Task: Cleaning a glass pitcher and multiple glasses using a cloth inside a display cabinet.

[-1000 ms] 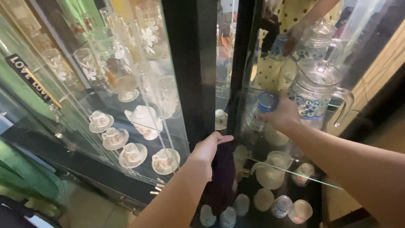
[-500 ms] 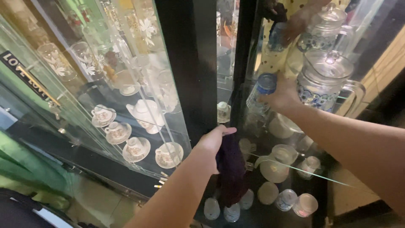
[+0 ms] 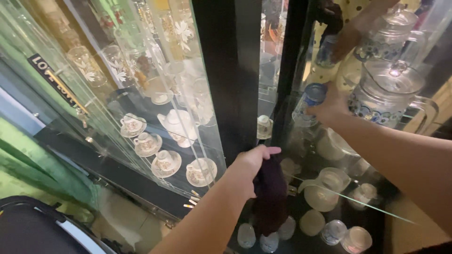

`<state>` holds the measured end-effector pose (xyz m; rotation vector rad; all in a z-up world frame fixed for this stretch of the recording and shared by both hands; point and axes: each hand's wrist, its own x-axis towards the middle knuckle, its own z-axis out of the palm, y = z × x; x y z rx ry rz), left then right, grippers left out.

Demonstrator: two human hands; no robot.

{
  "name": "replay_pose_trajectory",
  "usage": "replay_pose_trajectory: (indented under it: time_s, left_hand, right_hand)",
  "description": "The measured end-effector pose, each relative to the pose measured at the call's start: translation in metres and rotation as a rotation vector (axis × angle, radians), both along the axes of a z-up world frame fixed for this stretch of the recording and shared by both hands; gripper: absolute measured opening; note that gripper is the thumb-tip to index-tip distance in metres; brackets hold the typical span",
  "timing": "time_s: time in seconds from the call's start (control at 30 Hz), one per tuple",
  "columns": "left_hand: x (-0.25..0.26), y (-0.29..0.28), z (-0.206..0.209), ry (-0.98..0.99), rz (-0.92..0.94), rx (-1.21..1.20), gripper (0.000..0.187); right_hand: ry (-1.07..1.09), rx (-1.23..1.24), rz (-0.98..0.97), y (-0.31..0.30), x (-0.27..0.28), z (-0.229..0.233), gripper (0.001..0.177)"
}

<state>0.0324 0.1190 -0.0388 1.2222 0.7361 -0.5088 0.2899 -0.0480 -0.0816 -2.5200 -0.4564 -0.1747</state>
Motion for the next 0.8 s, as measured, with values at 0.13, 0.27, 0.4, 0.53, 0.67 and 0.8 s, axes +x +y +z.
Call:
replay_pose_trajectory:
  time_s: [0.13,0.27,0.4,0.53,0.67,0.8]
  left_hand:
    - [0.002,0.003,0.002,0.036,0.007,-0.002,0.058]
    - [-0.003,0.003,0.011,0.03,-0.053,0.004,0.056]
    - [0.002,0.004,0.003,0.04,-0.037,0.021,0.057]
    - [0.007,0.005,0.003,0.136,-0.087,0.096,0.056]
    - [0.013,0.006,-0.018,0.08,-0.109,0.063,0.056]
    - [0.01,0.006,-0.024,0.018,-0.055,0.023,0.056]
  right_hand:
    - [0.097,0.108,-0.024,0.008,0.023,-0.01,0.096]
    - [0.122,-0.1,-0.087,0.011,0.029,-0.016,0.095]
    - [0.036,-0.08,-0.054,0.005,0.049,-0.041,0.099]
    - [-0.203,-0.103,0.047,0.003,0.047,-0.041,0.118]
    - [0.096,0.014,-0.017,0.009,0.028,-0.018,0.096]
    - [0.217,0.035,-0.044,0.012,0.008,0.009,0.089]
